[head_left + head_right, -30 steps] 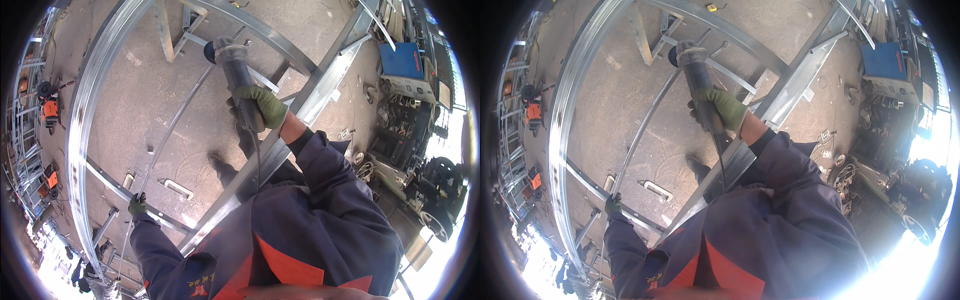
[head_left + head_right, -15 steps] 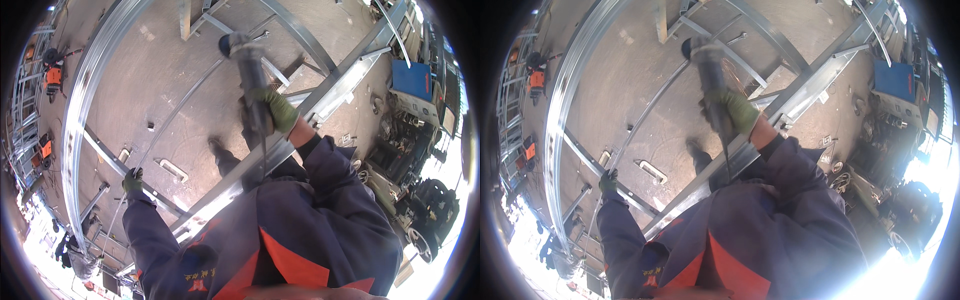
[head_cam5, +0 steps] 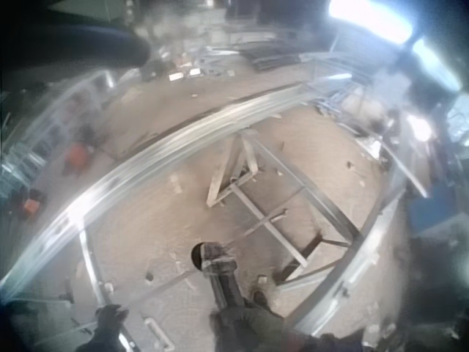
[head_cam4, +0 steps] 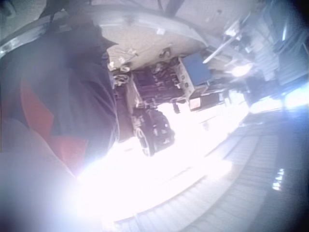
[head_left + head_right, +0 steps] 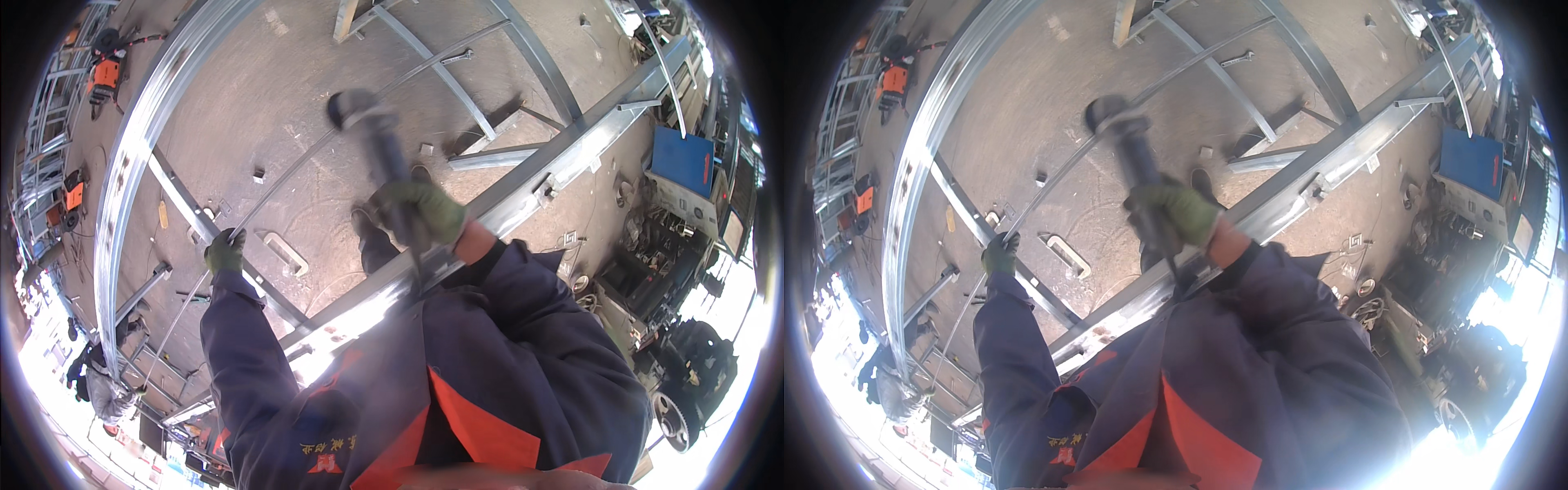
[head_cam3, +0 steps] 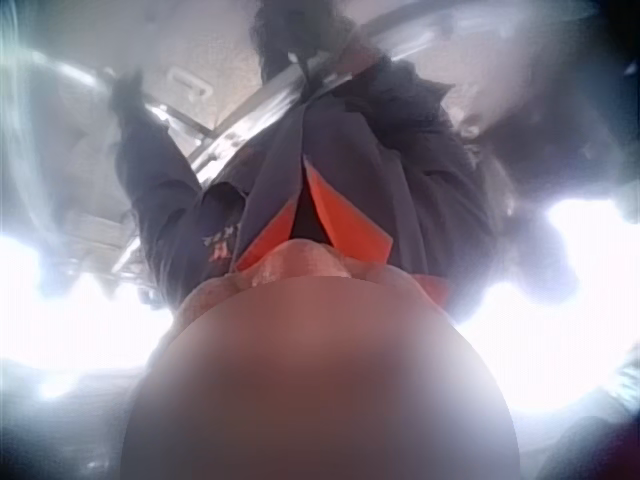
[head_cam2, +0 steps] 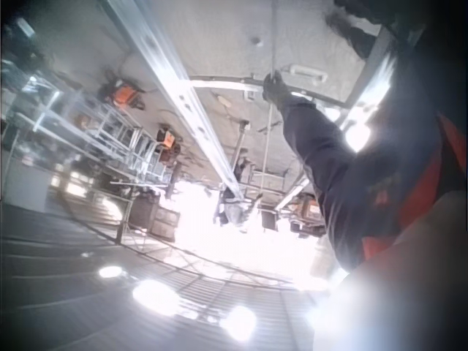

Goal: The person uses an angle grinder to smooth the edges of a metal frame. They hold the frame with one hand and move the grinder along the edges, producing sparks. The person repositions the frame and continues grinding different sections.

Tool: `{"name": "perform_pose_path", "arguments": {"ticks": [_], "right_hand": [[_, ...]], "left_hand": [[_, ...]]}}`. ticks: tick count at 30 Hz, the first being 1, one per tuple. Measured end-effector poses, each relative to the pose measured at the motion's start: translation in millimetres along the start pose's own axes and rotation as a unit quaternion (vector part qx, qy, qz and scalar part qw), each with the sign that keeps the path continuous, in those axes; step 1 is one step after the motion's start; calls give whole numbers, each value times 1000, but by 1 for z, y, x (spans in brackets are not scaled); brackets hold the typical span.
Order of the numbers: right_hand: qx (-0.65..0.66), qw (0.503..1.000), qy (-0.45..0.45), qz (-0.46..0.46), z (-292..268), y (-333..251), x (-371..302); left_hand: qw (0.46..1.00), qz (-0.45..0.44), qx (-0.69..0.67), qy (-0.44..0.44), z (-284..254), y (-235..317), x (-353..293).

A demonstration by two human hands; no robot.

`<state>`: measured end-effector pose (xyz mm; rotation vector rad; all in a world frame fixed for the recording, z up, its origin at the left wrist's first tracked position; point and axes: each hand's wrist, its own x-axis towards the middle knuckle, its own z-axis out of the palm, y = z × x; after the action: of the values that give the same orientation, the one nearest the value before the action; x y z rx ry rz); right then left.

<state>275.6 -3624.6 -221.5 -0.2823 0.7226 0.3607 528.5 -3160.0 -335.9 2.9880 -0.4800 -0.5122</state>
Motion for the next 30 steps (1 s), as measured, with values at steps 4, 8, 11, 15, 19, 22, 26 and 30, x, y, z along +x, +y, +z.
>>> {"name": "perform_pose_path", "arguments": {"ticks": [4,8,11,15,19,22,26,30], "right_hand": [[12,992,53,-112,-23,-29,-11],[27,995,41,-88,-18,-4,-1],[-19,1000,-10,-8,7,36,19],[-66,996,-56,12,38,100,41],[-95,994,-34,42,52,131,52],[-68,997,-16,14,54,127,52],[-88,991,43,-91,37,97,32],[-124,970,113,-173,26,86,26]], "left_hand": [[1000,-7,15,-6,0,1,-2],[999,-22,-1,-32,-1,4,-2],[999,-35,18,-30,-6,9,-2],[999,-26,18,-20,-11,15,-6],[1000,-2,13,13,-11,15,-11],[999,1,-22,25,-9,14,-12],[999,24,1,44,-8,8,-14],[994,51,18,96,-8,-12,-25]]}}
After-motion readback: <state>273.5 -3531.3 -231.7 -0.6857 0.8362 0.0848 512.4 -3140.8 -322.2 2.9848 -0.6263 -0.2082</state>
